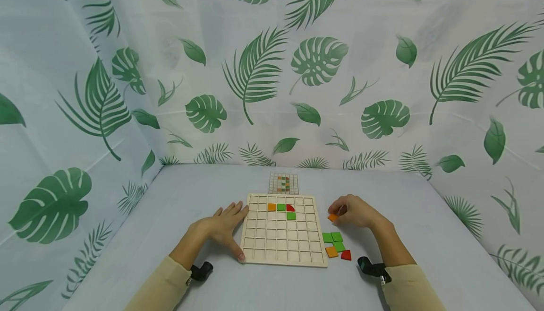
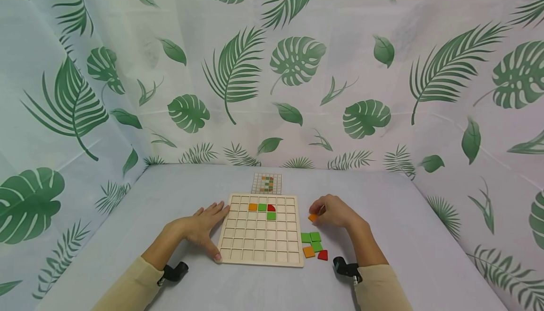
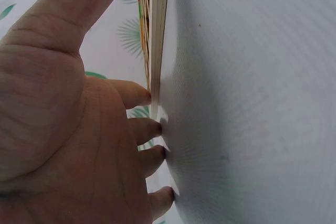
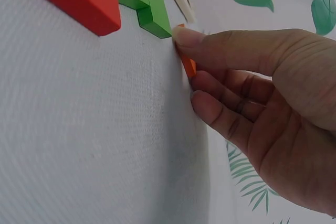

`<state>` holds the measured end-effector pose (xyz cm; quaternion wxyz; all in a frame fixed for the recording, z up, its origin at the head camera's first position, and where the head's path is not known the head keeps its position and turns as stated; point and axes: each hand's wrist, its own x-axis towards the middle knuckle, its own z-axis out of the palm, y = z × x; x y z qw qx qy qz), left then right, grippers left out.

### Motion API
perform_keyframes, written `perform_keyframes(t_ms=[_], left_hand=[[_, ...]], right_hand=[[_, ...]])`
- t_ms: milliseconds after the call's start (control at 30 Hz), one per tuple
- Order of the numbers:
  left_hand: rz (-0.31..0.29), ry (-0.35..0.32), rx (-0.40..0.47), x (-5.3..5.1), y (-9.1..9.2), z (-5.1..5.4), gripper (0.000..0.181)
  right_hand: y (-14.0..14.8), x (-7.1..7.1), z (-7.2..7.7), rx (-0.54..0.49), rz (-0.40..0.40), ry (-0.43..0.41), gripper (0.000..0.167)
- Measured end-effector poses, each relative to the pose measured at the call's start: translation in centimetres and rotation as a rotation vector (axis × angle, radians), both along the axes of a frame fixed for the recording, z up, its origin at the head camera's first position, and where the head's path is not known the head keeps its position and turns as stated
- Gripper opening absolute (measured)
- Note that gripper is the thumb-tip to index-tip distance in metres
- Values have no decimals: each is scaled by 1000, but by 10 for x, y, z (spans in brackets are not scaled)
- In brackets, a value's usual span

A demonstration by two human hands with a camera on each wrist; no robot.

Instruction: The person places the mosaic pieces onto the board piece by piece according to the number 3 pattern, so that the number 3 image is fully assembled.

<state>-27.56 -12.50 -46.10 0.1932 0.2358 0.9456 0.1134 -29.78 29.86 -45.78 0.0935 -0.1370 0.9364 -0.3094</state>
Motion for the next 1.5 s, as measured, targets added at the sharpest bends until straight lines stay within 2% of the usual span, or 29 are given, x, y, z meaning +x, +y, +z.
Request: perform_keyframes(t_ms=[200,633,1033,1500], left_hand=[[3,-7,-5,0,0,0,144],[5,-5,-8,0,0,-2,145],[4,-7,-1,0,0,-1,144],[6,-8,2,0,0,0,144]], right_hand=[[-1,2,1,3,18,10,26],[-2,5,3,5,-9,15,27],[-1,-4,-6,-26,21,30,27],[-2,-4,-6,-40,20,73,23]])
